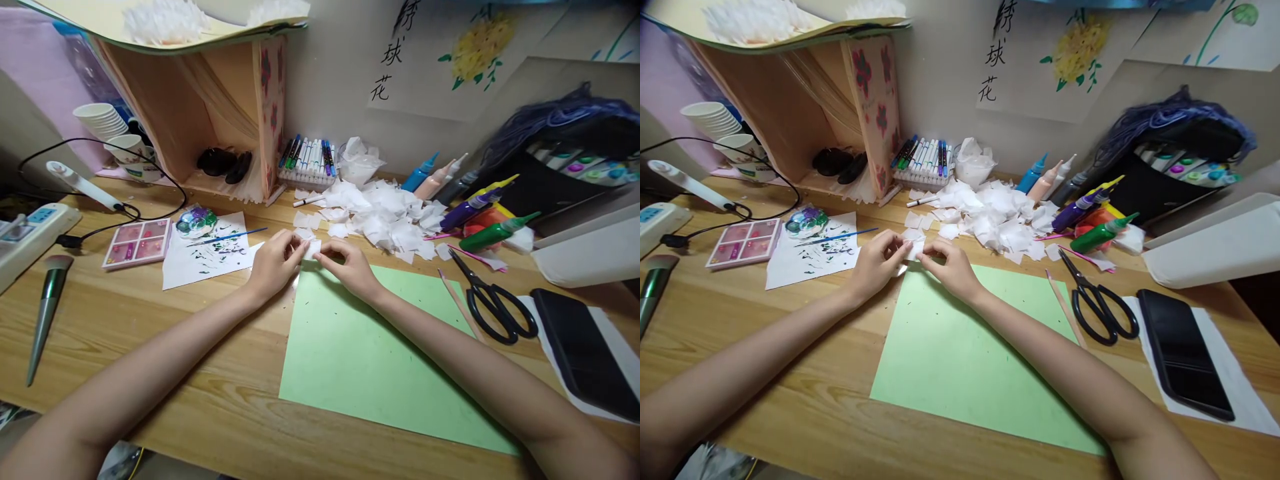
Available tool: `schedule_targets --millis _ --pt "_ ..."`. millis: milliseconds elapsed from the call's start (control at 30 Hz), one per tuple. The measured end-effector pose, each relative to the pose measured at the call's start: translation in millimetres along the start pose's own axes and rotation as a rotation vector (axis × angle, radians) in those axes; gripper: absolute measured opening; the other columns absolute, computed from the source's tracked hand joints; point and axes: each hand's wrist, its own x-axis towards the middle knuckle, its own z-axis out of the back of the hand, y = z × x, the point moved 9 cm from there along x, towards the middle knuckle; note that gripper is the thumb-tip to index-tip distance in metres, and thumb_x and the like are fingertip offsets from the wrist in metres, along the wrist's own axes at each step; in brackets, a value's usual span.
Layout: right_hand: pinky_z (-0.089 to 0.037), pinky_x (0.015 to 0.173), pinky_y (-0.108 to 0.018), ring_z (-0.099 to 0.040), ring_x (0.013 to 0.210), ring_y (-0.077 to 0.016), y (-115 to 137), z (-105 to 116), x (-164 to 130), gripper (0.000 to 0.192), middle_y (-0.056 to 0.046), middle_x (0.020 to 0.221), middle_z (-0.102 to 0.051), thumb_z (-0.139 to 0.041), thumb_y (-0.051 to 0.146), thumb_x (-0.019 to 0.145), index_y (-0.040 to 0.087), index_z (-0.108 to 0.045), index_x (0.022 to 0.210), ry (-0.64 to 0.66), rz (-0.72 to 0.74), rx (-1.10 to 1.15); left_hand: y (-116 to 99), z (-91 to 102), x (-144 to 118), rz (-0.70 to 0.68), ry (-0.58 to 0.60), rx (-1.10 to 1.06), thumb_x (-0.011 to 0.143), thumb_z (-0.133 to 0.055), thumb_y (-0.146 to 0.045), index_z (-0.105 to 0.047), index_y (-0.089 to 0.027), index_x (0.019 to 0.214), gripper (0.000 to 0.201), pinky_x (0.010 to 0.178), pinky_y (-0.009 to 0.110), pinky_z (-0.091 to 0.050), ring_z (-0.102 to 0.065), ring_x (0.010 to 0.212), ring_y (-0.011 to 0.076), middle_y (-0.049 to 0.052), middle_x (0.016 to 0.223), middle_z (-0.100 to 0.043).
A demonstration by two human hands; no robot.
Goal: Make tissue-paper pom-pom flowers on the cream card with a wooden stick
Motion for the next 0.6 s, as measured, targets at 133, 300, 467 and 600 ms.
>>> schedule_targets --millis 133,300,467,600 --pt "-0.041 0.063 -0.027 -0.053 0.066 -0.0128 -12 5 -1 0.021 -0.002 0.072 -0.062 -0.066 0.036 0.076 0.016 -0.066 0.073 -0.08 -0.123 0.097 -5 11.4 -2 -0.018 -0.113 0.019 0.084 -0.06 -0.027 -0.056 -0.018 0.088 0.01 0.06 0.023 -0.041 -0.051 0.068 0.0107 0.001 0.087 -0.056" --pt "-0.039 0.062 -0.027 -0.053 0.066 -0.0129 -11 8 0 0.02 -0.002 0.072 -0.064 -0.068 0.036 0.076 0.016 -0.07 0.074 -0.108 -0.127 0.123 -27 5.4 -6 -0.226 -0.058 0.18 0.086 -0.058 -0.03 -0.066 -0.022 0.09 0.012 0.073 0.031 -0.038 -0.056 0.079 0.015 0.001 0.084 -0.06" --pt "-0.039 0.065 -0.027 -0.054 0.07 -0.0142 -7 5 0 0.021 -0.003 0.073 -0.064 -0.062 0.035 0.081 0.017 -0.071 0.074 -0.059 -0.082 0.129 -26 4.9 -7 -0.237 -0.072 0.226 0.085 -0.06 -0.032 -0.069 -0.022 0.087 0.014 0.075 0.033 -0.035 -0.057 0.077 0.0151 0.001 0.08 -0.062" --pt "-0.04 0.069 -0.027 -0.055 0.073 -0.0144 -4 2 0 0.025 -0.002 0.074 -0.063 -0.057 0.035 0.085 0.018 -0.069 0.07 -0.018 -0.049 0.13 -24 5.9 -7 -0.217 -0.084 0.231 0.083 -0.062 -0.031 -0.07 -0.021 0.082 0.013 0.074 0.032 -0.035 -0.057 0.074 0.0145 0.0 0.077 -0.062"
